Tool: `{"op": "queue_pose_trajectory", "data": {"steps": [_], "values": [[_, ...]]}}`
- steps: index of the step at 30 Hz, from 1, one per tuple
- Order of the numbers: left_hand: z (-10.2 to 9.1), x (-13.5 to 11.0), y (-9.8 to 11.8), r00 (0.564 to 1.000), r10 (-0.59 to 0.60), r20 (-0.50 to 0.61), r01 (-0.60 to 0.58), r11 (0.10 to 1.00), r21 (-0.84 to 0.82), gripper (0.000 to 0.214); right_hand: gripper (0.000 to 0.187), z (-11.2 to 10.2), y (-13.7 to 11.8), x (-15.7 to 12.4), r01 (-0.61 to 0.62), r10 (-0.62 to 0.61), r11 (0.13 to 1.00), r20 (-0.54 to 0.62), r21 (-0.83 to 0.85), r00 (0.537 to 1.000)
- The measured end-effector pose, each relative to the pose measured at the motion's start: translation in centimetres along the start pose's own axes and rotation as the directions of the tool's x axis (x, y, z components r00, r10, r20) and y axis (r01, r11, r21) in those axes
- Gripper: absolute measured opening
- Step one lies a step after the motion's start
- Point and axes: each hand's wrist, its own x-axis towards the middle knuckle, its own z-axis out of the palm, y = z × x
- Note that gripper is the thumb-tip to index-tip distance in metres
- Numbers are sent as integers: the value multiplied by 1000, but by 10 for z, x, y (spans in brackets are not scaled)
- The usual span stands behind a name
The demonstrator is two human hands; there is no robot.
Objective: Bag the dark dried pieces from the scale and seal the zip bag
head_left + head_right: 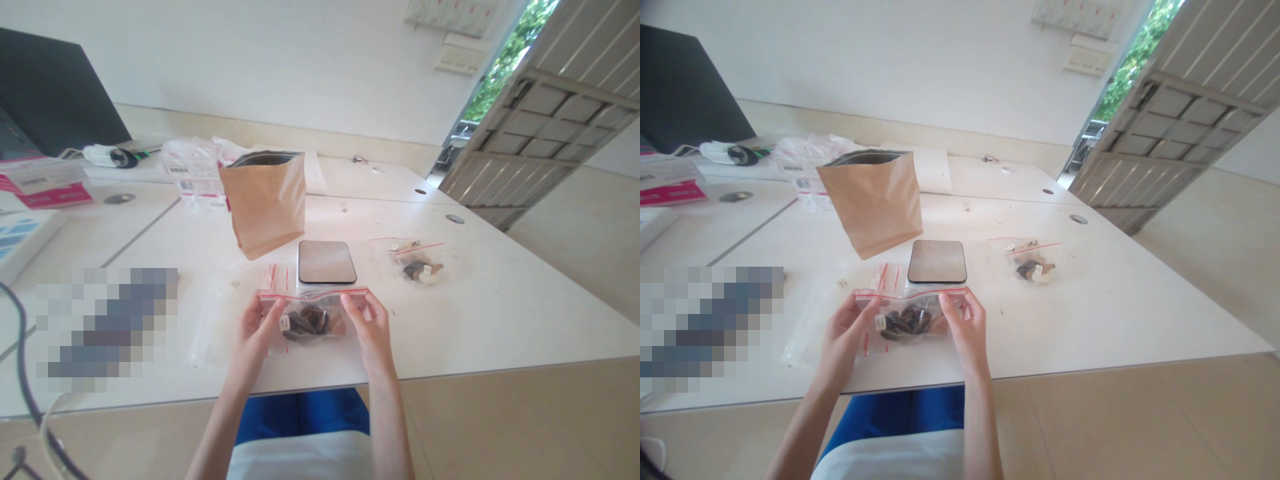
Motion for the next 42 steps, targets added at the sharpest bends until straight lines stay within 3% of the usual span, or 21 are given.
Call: {"op": "queue_pose_trajectory", "data": {"steps": [6, 14, 19, 25, 30, 33, 36, 42], "values": [[0, 0, 1, 998, -46, 51, 45, 999, 19, 42, 25, -1, 3, 0, -18, 17, 1000, 42, 15, 999], [0, -1, 2, 996, -83, -21, 84, 995, 46, 37, 28, -4, 3, -1, -70, 71, 997, 179, -9, 981], [-1, -1, 2, 995, -92, -45, 95, 993, 76, 39, 18, 0, 2, -2, -2, 1, 1000, 179, 4, 984], [-1, -2, 7, 999, 9, -34, -5, 993, 122, 28, 14, -2, 0, -2, 74, -73, 997, 140, 1, 987], [-1, -1, 5, 997, 76, -15, -74, 991, 112, 26, 15, -2, 0, -3, 62, -62, 998, 145, 8, 988], [-3, 0, 1, 1000, 13, -12, -12, 997, 76, 31, 16, -2, 1, -3, 17, -20, 1000, 158, 22, 987], [-6, 0, -2, 997, -69, 31, 67, 996, 55, 37, 20, -3, 1, -3, -30, 23, 999, 162, 40, 987], [-5, -2, 3, 983, -35, 181, 33, 999, 14, 30, 24, -3, -1, -5, -65, 48, 996, 253, 58, 966]]}}
